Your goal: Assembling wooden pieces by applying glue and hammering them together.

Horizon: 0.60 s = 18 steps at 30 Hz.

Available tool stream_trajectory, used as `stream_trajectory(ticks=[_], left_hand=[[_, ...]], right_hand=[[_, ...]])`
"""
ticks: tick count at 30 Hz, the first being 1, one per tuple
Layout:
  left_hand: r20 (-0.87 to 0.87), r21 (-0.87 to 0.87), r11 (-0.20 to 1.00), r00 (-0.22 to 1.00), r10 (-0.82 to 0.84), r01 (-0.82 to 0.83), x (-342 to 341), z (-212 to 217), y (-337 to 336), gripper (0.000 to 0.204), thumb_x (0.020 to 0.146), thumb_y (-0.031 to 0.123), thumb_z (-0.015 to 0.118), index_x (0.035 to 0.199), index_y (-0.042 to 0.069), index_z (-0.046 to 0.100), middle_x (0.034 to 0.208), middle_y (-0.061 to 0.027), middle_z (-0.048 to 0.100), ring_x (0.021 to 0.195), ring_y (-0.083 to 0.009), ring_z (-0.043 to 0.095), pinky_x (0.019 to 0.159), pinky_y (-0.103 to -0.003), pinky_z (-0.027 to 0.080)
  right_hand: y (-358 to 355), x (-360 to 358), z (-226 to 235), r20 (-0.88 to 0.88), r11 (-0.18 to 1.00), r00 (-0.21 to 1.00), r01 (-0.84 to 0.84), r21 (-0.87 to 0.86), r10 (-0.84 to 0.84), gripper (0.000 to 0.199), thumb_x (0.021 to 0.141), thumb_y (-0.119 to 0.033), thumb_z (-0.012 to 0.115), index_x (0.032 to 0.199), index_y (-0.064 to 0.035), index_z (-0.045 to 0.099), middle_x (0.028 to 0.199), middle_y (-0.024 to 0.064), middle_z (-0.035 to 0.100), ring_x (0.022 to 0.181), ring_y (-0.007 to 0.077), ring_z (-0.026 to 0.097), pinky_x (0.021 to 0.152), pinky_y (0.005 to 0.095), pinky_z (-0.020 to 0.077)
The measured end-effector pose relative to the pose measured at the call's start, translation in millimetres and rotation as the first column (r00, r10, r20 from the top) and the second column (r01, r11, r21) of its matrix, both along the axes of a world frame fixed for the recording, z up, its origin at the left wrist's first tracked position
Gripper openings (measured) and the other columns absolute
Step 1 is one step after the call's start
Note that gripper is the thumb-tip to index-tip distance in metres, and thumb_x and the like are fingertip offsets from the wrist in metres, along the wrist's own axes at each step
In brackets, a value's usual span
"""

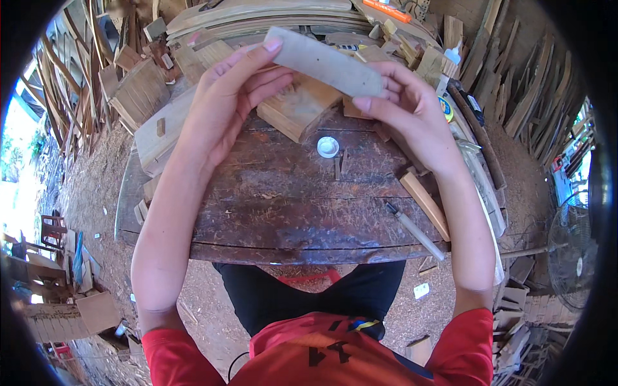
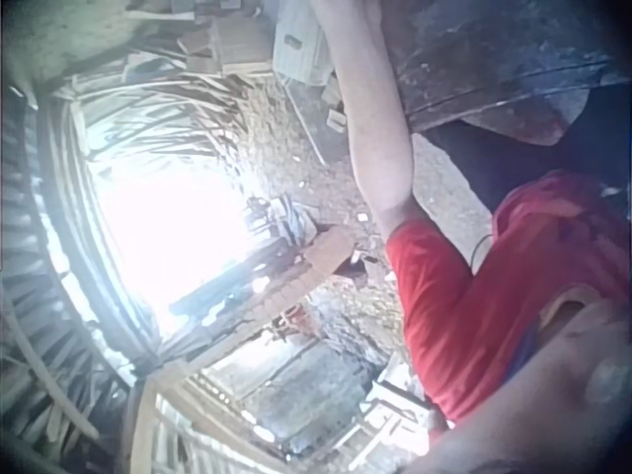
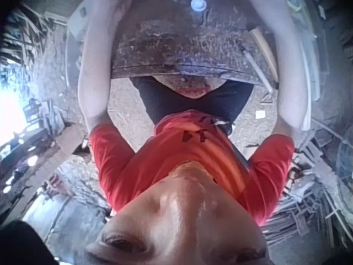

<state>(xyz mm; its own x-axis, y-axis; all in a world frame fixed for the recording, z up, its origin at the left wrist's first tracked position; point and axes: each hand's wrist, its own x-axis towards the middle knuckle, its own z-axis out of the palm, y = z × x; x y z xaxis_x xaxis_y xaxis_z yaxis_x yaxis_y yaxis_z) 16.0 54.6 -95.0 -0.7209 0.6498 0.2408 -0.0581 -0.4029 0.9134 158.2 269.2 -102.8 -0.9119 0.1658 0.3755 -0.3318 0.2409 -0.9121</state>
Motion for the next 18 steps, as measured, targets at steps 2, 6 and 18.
stream_trajectory(ticks=[2,6,18], left_hand=[[-0.018,-0.011,1.0,1.0,-0.011,0.011,-2,-2,-1,0.038,0.099,0.028,0.071,0.121,-0.003,0.065,0.116,-0.0119,0.071,0.112,-0.0188,0.068,0.104,-0.031,0.053],[-0.065,-0.08,0.996,0.997,-0.051,0.046,5,1,-1,0.039,0.099,0.028,0.07,0.121,-0.004,0.064,0.116,-0.0112,0.071,0.111,-0.0181,0.069,0.105,-0.03,0.052],[-0.253,-0.275,0.958,0.954,-0.158,0.085,-1,-7,0,0.044,0.098,0.023,0.071,0.13,-0.003,0.057,0.123,-0.0106,0.067,0.119,-0.0249,0.067,0.107,-0.036,0.051]], right_hand=[[3,-1,4,0.003,0.991,1.0,0.007,-0.135,-0.007,0.039,0.09,-0.014,0.079,0.123,0.0,0.064,0.095,-0.0005,0.069,0.083,0.0052,0.061,0.078,0.0232,0.0496],[12,1,9,0.01,0.982,0.996,0.086,-0.168,-0.086,0.031,0.093,-0.026,0.075,0.115,-0.0048,0.069,0.091,-0.0017,0.068,0.081,0.0066,0.06,0.082,0.0248,0.0485],[15,2,12,-0.02,0.961,0.996,0.077,-0.267,-0.085,0.036,0.097,-0.035,0.072,0.119,-0.0077,0.07,0.096,-0.0014,0.066,0.08,0.0056,0.058,0.081,0.0245,0.047]])
